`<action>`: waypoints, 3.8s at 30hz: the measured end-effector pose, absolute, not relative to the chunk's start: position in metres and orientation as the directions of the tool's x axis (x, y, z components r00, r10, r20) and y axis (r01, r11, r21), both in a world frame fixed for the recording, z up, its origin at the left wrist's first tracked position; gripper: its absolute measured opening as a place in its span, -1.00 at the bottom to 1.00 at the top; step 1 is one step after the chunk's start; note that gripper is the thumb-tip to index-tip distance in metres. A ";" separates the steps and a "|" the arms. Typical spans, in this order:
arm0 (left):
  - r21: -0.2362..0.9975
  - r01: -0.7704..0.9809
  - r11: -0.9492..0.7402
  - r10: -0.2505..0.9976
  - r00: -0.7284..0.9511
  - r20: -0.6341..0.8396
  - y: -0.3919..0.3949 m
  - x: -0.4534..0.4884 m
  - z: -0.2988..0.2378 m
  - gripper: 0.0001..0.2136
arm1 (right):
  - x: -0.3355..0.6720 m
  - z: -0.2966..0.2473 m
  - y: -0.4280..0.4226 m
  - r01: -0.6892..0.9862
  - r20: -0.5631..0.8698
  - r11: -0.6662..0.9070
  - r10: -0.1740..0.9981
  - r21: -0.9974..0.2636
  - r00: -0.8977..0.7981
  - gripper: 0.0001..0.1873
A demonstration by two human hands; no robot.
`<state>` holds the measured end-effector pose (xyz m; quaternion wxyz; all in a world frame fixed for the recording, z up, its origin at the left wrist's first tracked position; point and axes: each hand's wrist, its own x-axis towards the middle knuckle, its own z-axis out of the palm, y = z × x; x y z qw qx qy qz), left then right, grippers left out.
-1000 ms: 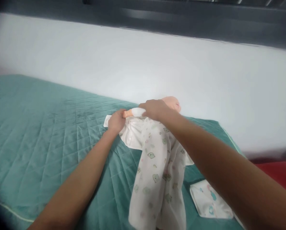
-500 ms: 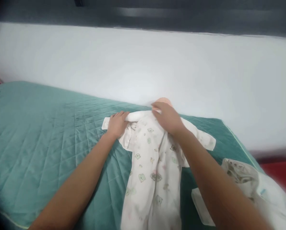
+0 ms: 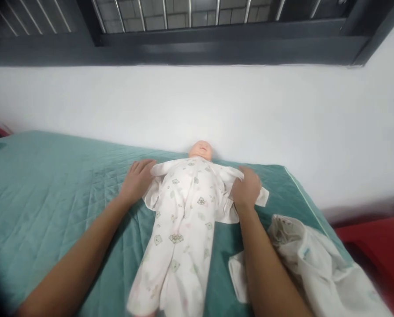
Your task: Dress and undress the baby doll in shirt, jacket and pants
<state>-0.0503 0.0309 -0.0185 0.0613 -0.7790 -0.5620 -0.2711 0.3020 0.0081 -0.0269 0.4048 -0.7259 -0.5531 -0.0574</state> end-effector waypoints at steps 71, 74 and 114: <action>-0.182 0.686 -0.705 0.706 0.702 -0.091 0.066 0.164 0.071 -0.68 | 0.346 -0.042 0.024 0.005 0.178 0.215 0.797 -0.977 0.577 -0.55; -0.147 0.695 -0.703 0.710 0.696 -0.103 0.063 0.174 0.062 -0.69 | 0.343 -0.034 0.016 -0.110 0.318 0.458 0.752 -0.882 0.577 -0.46; 0.351 0.795 -0.495 0.812 0.279 0.513 0.021 0.040 0.028 -0.79 | 0.210 0.001 -0.022 0.386 0.270 0.310 0.950 -0.869 -0.155 -0.01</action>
